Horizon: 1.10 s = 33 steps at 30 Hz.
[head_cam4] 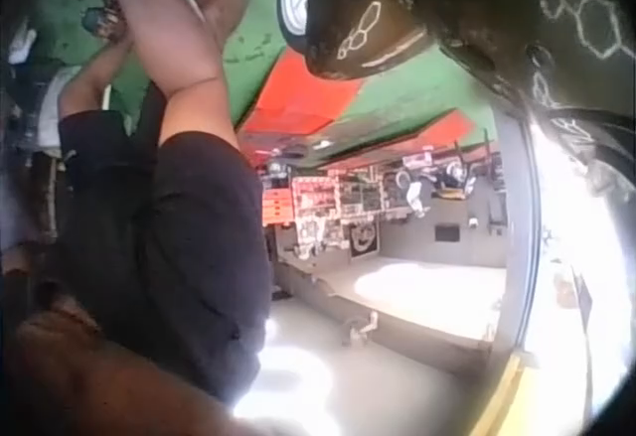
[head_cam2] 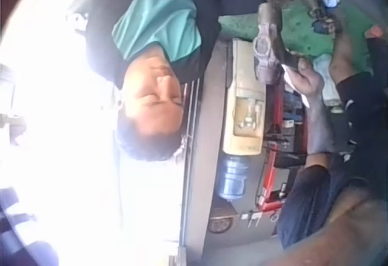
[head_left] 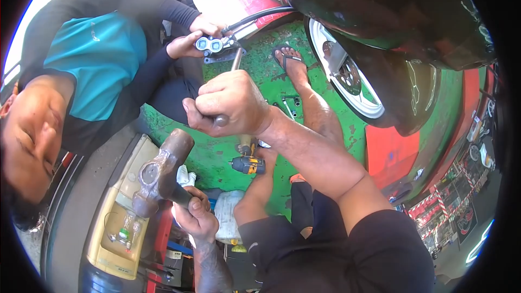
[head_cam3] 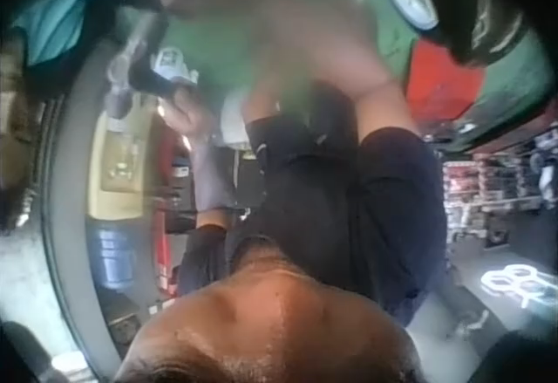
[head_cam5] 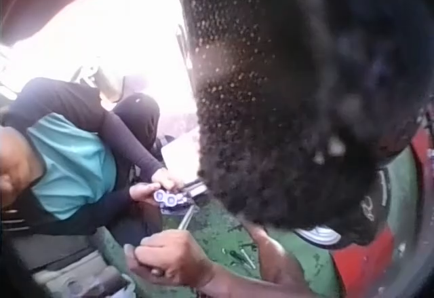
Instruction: Hammering a metal punch into a motorcycle component to loosen it.
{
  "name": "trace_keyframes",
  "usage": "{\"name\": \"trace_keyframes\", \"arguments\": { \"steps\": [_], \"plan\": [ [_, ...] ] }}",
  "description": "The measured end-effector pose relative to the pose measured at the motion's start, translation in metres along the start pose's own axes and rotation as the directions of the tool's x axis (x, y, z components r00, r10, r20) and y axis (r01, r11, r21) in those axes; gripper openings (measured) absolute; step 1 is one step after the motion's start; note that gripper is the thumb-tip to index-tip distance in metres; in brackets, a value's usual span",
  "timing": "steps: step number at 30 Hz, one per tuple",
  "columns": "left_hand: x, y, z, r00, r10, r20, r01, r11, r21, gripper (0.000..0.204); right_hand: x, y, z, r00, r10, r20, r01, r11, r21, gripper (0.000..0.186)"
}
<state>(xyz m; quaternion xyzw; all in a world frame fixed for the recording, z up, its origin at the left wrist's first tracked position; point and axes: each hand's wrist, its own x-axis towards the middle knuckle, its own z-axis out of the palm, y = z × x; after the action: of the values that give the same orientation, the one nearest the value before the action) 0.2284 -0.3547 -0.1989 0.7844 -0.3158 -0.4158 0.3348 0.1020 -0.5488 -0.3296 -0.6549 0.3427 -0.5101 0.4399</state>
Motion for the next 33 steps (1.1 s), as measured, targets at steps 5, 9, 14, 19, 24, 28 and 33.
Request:
{"name": "trace_keyframes", "arguments": {
  "steps": [5,9,14,19,24,28,33],
  "plan": [
    [0.006,0.009,0.009,1.000,0.005,0.001,-0.005,0.997,0.072,0.049,0.002,0.009,-0.001,0.995,0.097,0.021,-0.098,0.994,0.047,0.034],
    [0.012,0.012,0.010,1.000,-0.001,0.020,-0.001,0.994,0.111,0.050,0.002,0.016,0.002,0.994,0.109,0.019,-0.109,0.993,0.044,0.032],
    [0.018,0.013,0.011,0.999,0.020,0.031,-0.024,0.990,0.135,0.052,0.004,0.022,0.006,0.993,0.117,0.026,-0.118,0.993,0.031,0.031],
    [0.019,0.029,0.011,0.994,0.105,-0.017,-0.102,0.987,0.127,0.053,0.004,0.026,0.007,0.992,0.120,0.030,-0.121,0.992,0.023,0.032],
    [0.015,0.071,0.005,0.861,0.473,-0.190,-0.503,0.846,-0.177,0.047,0.005,0.029,0.009,0.991,0.124,0.046,-0.125,0.992,0.007,0.032],
    [0.014,0.089,0.009,0.772,0.602,-0.204,-0.635,0.743,-0.210,0.045,0.008,0.028,0.010,0.994,0.108,0.028,-0.108,0.994,-0.002,0.032],
    [0.016,0.063,0.019,0.833,0.540,-0.119,-0.553,0.816,-0.165,0.047,0.010,0.024,0.005,0.994,0.107,0.029,-0.107,0.994,0.004,0.032]
  ]
}}
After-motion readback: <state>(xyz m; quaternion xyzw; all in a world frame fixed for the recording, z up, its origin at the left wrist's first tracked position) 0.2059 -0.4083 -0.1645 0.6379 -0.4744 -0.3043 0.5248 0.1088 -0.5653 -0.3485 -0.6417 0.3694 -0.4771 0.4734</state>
